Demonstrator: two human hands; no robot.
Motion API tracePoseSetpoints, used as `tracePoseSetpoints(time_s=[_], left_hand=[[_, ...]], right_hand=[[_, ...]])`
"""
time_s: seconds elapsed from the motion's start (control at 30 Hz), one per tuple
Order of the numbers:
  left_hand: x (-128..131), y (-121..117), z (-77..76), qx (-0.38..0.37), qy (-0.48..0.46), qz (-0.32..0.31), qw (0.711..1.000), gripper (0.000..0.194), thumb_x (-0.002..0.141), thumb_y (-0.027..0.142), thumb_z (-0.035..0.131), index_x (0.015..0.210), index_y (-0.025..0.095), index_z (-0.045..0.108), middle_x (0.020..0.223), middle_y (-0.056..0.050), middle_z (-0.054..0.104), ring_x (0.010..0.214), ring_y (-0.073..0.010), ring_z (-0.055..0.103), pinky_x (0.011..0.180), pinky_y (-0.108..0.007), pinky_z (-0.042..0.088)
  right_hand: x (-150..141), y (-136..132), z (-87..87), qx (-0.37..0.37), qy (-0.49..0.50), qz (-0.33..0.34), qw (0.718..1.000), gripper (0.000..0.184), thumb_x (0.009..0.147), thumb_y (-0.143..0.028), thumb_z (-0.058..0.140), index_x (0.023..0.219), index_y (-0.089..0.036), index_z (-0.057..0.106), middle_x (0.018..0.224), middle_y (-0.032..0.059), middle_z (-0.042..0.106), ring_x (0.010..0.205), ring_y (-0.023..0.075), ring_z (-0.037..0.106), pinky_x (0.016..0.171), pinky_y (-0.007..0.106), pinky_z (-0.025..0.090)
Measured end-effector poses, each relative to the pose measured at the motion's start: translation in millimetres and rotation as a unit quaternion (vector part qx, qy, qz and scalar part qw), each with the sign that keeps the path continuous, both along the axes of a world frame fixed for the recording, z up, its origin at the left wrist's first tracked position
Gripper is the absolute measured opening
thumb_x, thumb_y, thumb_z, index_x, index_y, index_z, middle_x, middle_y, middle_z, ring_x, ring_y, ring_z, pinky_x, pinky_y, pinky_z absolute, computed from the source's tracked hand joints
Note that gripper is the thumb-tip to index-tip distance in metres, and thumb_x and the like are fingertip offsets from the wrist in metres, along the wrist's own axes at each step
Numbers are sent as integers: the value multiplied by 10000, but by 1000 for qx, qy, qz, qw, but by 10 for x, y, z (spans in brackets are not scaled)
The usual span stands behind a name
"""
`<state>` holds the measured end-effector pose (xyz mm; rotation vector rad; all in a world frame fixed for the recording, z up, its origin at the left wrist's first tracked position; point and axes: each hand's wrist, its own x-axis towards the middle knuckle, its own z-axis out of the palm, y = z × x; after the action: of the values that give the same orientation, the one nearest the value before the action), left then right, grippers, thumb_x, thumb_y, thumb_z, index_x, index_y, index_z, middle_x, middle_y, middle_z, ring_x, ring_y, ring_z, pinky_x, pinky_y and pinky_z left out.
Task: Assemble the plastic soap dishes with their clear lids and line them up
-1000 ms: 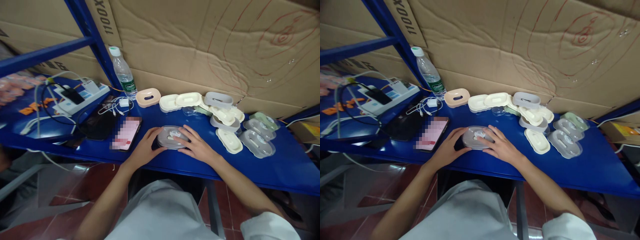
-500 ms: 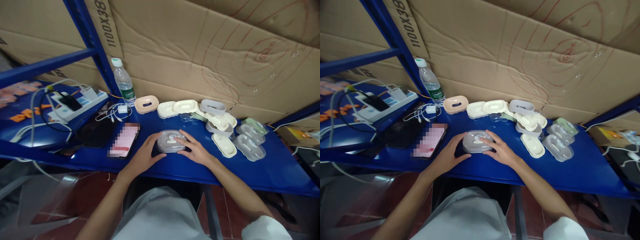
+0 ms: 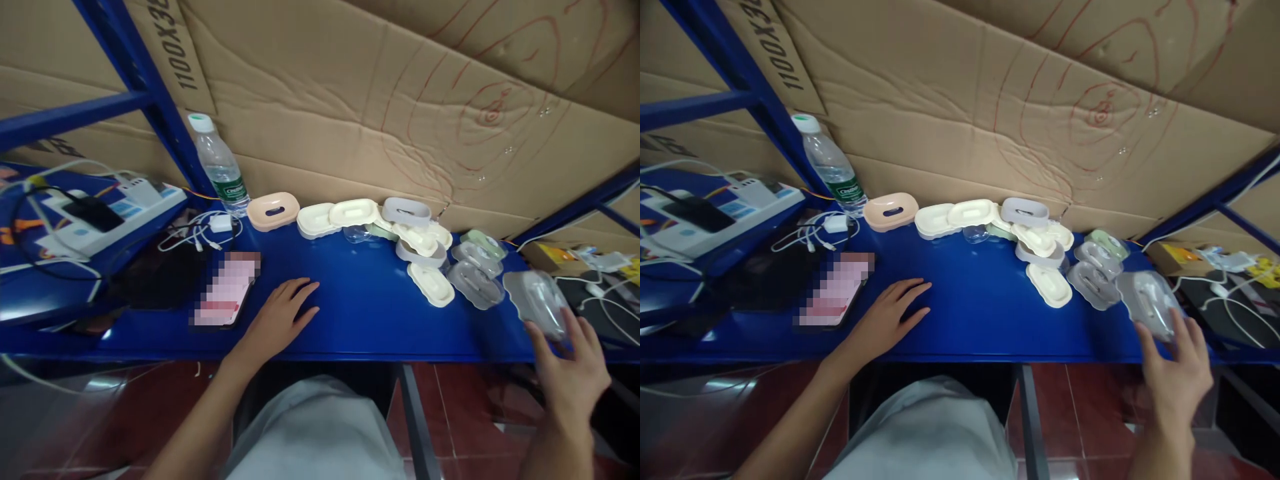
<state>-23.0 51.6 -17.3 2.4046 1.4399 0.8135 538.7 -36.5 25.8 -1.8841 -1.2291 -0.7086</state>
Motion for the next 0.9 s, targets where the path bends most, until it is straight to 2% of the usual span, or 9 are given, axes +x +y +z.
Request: tracePoseSetpoints(time_s=[0.07, 0.13, 0.27, 0.37, 0.43, 0.53, 0.67, 0.8, 0.9], left_hand=[[1, 10, -14, 12, 4, -2, 1000, 398, 1079, 435, 551, 1416, 252, 660, 1481, -132, 639, 1374, -353, 611, 1183, -597, 502], [1, 15, -24, 17, 2, -1, 1000, 379, 1077, 443, 551, 1361, 239, 697, 1472, -135, 649, 1369, -355, 617, 1181, -594, 506], [3, 9, -29, 23, -4, -1, 1000, 359, 1071, 424, 566, 1345, 242, 711, 1467, -128, 659, 1364, -348, 626, 1171, -583, 521], [6, 2, -24, 24, 0, 1, 1000, 358, 1073, 407, 571, 1349, 225, 709, 1470, -134, 657, 1368, -346, 624, 1163, -582, 530], [6, -1, -20, 22, 5, 0, 1000, 359, 1075, 406, 570, 1349, 218, 708, 1473, -138, 655, 1370, -348, 622, 1158, -587, 534], [2, -3, -11, 20, 8, 3, 1000, 355, 1075, 408, 574, 1351, 226, 703, 1480, -133, 650, 1374, -345, 618, 1161, -592, 531], [2, -16, 5, 12, 14, 2, 1000, 381, 1073, 400, 582, 1414, 248, 660, 1498, -120, 635, 1397, -334, 601, 1186, -579, 512], [10, -39, 31, -4, 16, 5, 1000, 516, 1050, 385, 628, 1550, 290, 539, 1547, -114, 588, 1424, -327, 582, 1199, -563, 506], [15, -55, 64, -10, 11, 10, 1000, 615, 1032, 370, 657, 1614, 328, 464, 1649, -123, 478, 1492, -345, 525, 1210, -561, 497]], right_hand=[[455, -55, -209, -5, -5, -38, 999, 947, 722, -959, 653, 1376, -284, 763, 1408, 217, 698, 1284, 493, 674, 1028, 652, 555], [715, -29, -403, -41, -5, -43, 998, 966, 727, -986, 603, 1342, -263, 782, 1389, 227, 701, 1248, 513, 688, 938, 668, 575], [676, 189, -567, -58, -43, -33, 997, 960, 828, -935, 534, 1403, -195, 741, 1468, 292, 626, 1321, 574, 611, 919, 713, 534], [242, 382, -482, 4, -82, -10, 997, 781, 961, -746, 537, 1472, -171, 673, 1443, 301, 641, 1372, 549, 576, 981, 720, 501], [-197, 502, -395, -5, -78, 74, 994, 586, 1043, -559, 515, 1432, -152, 680, 1324, 261, 720, 1268, 452, 673, 1009, 632, 532], [-928, 686, -311, -101, -77, 191, 973, 397, 1072, -444, 525, 1260, -177, 752, 1233, 167, 777, 1159, 344, 721, 1010, 505, 538], [-1682, 885, -292, -207, -106, 213, 949, 306, 1063, -372, 573, 1246, -209, 758, 1260, 138, 773, 1180, 360, 699, 984, 506, 499], [-2157, 969, -180, -266, -110, 370, 883, 290, 1076, -210, 515, 1212, -266, 766, 1277, 82, 774, 1208, 283, 696, 1042, 478, 459], [-2453, 1128, -4, -276, -157, 511, 799, 344, 1100, -293, 533, 1415, -313, 669, 1453, 63, 697, 1369, 269, 613, 1191, 519, 360]])
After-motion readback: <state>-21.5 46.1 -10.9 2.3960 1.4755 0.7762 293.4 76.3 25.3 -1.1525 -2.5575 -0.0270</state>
